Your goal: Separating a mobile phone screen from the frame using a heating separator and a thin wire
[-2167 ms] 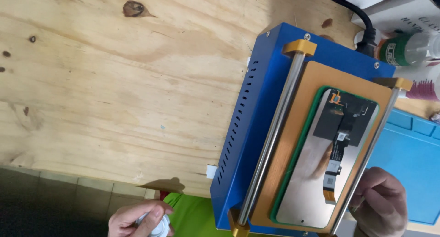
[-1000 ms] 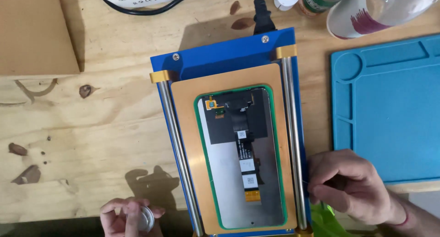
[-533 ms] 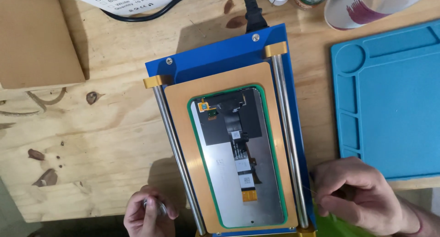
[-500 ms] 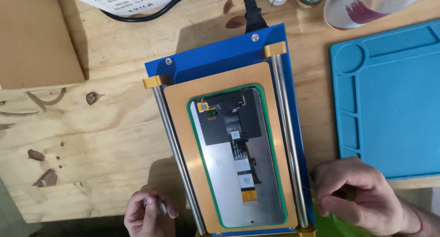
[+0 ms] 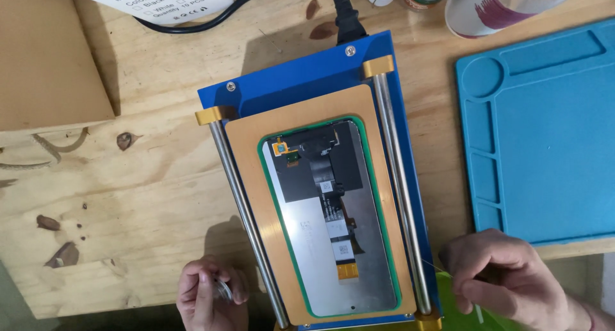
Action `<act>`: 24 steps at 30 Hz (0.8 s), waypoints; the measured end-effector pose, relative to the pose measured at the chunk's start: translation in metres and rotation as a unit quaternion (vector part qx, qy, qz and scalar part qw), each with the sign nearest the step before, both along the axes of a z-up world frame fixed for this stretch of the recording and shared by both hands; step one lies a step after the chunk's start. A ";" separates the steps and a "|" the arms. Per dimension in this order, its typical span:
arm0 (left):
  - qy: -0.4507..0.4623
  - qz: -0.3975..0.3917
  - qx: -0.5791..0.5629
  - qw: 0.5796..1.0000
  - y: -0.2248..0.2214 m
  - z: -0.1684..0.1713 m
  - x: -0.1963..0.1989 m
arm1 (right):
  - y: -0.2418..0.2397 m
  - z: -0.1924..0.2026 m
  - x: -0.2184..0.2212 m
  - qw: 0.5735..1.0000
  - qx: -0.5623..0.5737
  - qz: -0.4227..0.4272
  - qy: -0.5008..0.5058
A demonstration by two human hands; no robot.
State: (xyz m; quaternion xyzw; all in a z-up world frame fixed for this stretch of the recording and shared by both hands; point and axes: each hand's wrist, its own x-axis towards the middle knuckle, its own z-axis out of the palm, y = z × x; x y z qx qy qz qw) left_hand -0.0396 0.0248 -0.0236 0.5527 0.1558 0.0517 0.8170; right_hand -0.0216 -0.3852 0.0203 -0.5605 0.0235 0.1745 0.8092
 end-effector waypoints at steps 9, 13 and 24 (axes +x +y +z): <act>0.006 0.059 0.054 0.997 -0.007 -0.005 -0.001 | -0.007 -0.002 -0.024 0.999 -0.006 -0.029 0.022; -0.007 0.050 0.071 0.996 -0.009 -0.006 0.001 | -0.007 -0.004 -0.028 0.999 0.002 -0.026 0.027; 0.004 0.031 0.070 0.997 -0.007 -0.016 -0.001 | -0.017 -0.020 -0.052 0.998 0.045 -0.016 0.052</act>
